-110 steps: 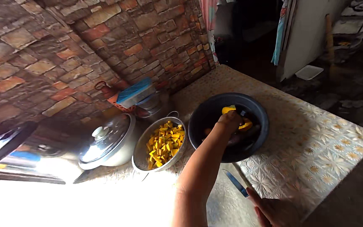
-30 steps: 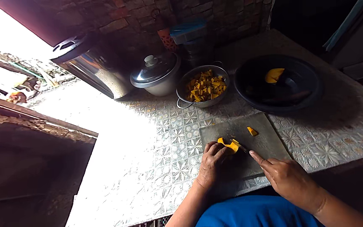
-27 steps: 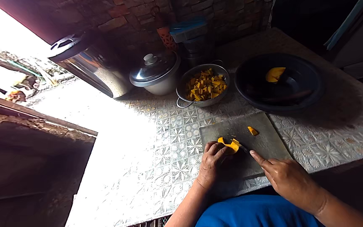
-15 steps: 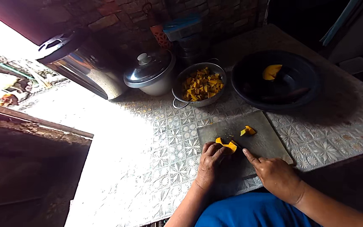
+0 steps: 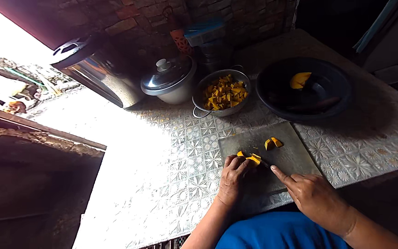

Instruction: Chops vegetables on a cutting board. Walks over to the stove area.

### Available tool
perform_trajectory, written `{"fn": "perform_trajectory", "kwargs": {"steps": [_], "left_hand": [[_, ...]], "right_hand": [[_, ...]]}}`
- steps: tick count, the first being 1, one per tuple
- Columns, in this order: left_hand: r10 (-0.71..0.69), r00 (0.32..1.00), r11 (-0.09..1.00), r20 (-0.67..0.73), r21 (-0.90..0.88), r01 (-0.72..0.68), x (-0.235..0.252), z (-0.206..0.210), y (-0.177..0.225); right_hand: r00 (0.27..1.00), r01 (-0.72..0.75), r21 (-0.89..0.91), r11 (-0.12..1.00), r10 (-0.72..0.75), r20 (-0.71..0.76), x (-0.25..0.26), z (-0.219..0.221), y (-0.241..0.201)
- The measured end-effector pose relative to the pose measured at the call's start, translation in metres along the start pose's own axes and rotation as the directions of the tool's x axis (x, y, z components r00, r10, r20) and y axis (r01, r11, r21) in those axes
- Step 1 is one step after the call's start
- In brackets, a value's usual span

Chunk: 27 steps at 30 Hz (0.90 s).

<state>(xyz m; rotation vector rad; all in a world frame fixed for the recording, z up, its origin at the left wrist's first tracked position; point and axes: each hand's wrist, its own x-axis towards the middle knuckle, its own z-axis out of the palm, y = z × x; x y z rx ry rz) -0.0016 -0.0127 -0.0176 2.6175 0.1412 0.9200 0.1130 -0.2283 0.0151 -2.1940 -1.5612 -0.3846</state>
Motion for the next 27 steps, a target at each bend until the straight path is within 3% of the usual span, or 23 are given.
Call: {"fn": "perform_trajectory", "kwargs": {"steps": [13,23,27], "left_hand": [[-0.007,1.000,1.000,0.005,-0.001,0.007,0.001,0.000,0.001],[0.023,1.000,1.000,-0.011,-0.008,-0.023,-0.005,-0.002,-0.004],[0.015,1.000,1.000,-0.025,0.007,-0.015,-0.006,-0.001,-0.003]], "right_hand": [[0.987,-0.032,-0.049,0.998,0.039,0.153,0.007,0.021,-0.009],[0.996,-0.084,0.115,0.990,0.087,-0.018,0.001,0.027,0.003],[0.997,-0.048,0.078,0.996,0.052,-0.059,0.000,0.008,-0.003]]}}
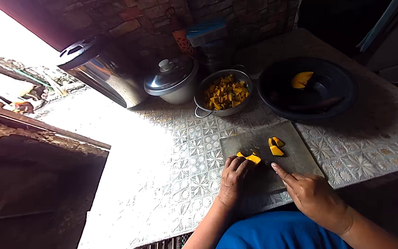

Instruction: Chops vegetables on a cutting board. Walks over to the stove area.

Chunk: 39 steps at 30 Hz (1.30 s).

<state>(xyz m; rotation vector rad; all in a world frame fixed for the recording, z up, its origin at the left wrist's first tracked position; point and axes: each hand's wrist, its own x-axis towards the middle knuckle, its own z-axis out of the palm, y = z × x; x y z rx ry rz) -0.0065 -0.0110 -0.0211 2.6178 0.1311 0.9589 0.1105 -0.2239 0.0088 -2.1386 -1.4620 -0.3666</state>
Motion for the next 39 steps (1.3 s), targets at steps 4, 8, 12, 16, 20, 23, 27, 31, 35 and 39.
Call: {"fn": "perform_trajectory", "kwargs": {"steps": [4,8,12,16,20,23,27,31,35,39], "left_hand": [[-0.013,1.000,1.000,-0.005,0.009,0.014,0.000,0.001,0.001],[-0.008,1.000,1.000,-0.005,0.015,0.008,0.000,0.001,0.002],[-0.013,1.000,1.000,-0.004,0.019,0.013,0.000,0.001,0.002],[-0.026,1.000,1.000,-0.005,0.013,0.026,0.001,0.001,0.003],[-0.026,1.000,0.999,-0.007,0.019,0.026,0.002,0.001,0.003],[-0.022,1.000,0.999,-0.006,0.032,0.022,0.003,0.000,0.002],[-0.019,1.000,1.000,-0.020,0.006,0.019,0.002,-0.002,0.004],[-0.038,0.998,0.999,-0.042,0.022,0.039,0.000,-0.002,0.000],[-0.044,0.999,0.999,-0.030,0.012,0.044,0.002,-0.001,0.000],[-0.031,0.998,1.000,-0.049,0.005,0.031,0.001,0.000,0.000]], "right_hand": [[0.999,0.030,-0.039,0.999,-0.029,0.033,-0.001,-0.006,-0.003],[0.994,0.033,-0.081,0.996,-0.024,0.106,0.000,-0.007,-0.006],[0.985,0.058,-0.127,0.990,-0.036,0.168,0.002,-0.007,-0.011],[0.978,0.055,-0.105,0.993,-0.033,0.207,0.004,-0.001,-0.010],[0.957,0.026,-0.096,0.995,0.003,0.289,0.012,0.010,-0.013],[0.947,0.006,-0.098,0.995,0.026,0.321,0.015,0.016,-0.012],[0.978,-0.010,-0.068,0.998,0.024,0.208,0.008,0.023,-0.006],[0.995,-0.041,0.019,0.999,0.039,0.088,0.003,0.022,-0.003],[1.000,0.000,0.001,1.000,0.000,0.018,0.003,0.003,-0.008],[0.997,0.054,-0.055,0.997,-0.051,0.052,0.003,-0.004,-0.011]]}}
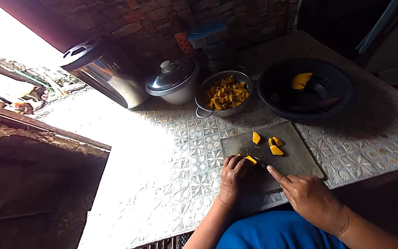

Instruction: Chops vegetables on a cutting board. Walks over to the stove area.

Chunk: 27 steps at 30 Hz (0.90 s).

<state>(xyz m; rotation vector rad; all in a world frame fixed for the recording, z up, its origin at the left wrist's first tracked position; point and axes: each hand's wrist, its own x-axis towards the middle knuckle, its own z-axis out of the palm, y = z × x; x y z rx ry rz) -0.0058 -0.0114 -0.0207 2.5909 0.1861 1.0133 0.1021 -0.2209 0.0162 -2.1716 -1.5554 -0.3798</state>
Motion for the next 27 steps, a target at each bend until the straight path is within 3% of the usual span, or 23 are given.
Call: {"fn": "perform_trajectory", "kwargs": {"steps": [13,17,21,27], "left_hand": [[-0.012,1.000,1.000,0.015,0.009,0.012,-0.001,0.000,-0.001],[-0.028,0.999,1.000,0.021,0.009,0.028,-0.001,0.000,0.001],[-0.036,0.999,0.999,0.027,0.005,0.036,0.000,-0.002,0.001],[-0.045,0.999,0.999,-0.011,0.001,0.045,-0.002,-0.002,-0.001]], "right_hand": [[0.989,0.028,-0.002,1.000,-0.028,0.146,0.007,0.010,-0.001],[0.949,-0.035,-0.036,0.999,0.044,0.314,0.019,0.015,-0.009],[0.967,-0.049,-0.010,0.999,0.050,0.249,0.014,0.023,-0.002],[0.997,-0.081,0.099,0.992,0.079,0.018,0.005,0.025,0.006]]}}
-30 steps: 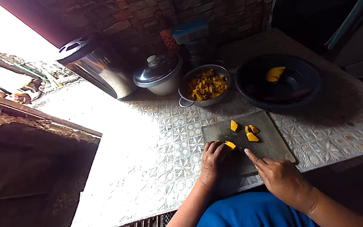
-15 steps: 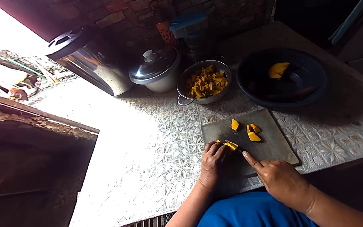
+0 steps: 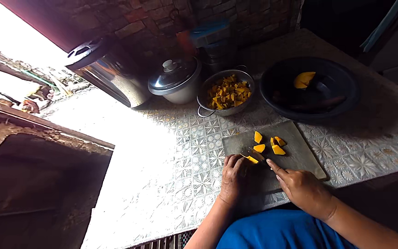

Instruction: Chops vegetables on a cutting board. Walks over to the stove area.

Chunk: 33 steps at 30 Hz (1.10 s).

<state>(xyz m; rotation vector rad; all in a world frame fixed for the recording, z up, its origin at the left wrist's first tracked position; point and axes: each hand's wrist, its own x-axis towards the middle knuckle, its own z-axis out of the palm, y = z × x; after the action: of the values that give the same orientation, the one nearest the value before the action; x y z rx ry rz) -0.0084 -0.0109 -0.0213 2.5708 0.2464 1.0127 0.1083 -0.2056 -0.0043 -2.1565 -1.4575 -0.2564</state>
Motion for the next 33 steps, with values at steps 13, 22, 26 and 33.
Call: {"fn": "perform_trajectory", "kwargs": {"steps": [13,22,26,33], "left_hand": [[0.009,1.000,1.000,-0.001,-0.003,-0.009,-0.001,0.000,0.000],[-0.007,1.000,1.000,0.009,-0.021,0.007,-0.001,0.001,-0.002],[-0.005,1.000,1.000,0.004,-0.008,0.005,-0.001,0.000,-0.001],[-0.019,0.999,1.000,-0.026,0.003,0.019,-0.001,0.001,-0.002]], "right_hand": [[0.988,0.131,-0.141,0.981,-0.119,0.094,-0.002,-0.022,-0.013],[0.969,0.136,-0.094,0.986,-0.112,0.220,0.007,-0.007,-0.008],[0.951,0.083,-0.093,0.992,-0.051,0.304,0.012,-0.004,-0.008],[0.998,0.045,0.021,0.999,-0.046,0.030,0.002,0.005,0.002]]}}
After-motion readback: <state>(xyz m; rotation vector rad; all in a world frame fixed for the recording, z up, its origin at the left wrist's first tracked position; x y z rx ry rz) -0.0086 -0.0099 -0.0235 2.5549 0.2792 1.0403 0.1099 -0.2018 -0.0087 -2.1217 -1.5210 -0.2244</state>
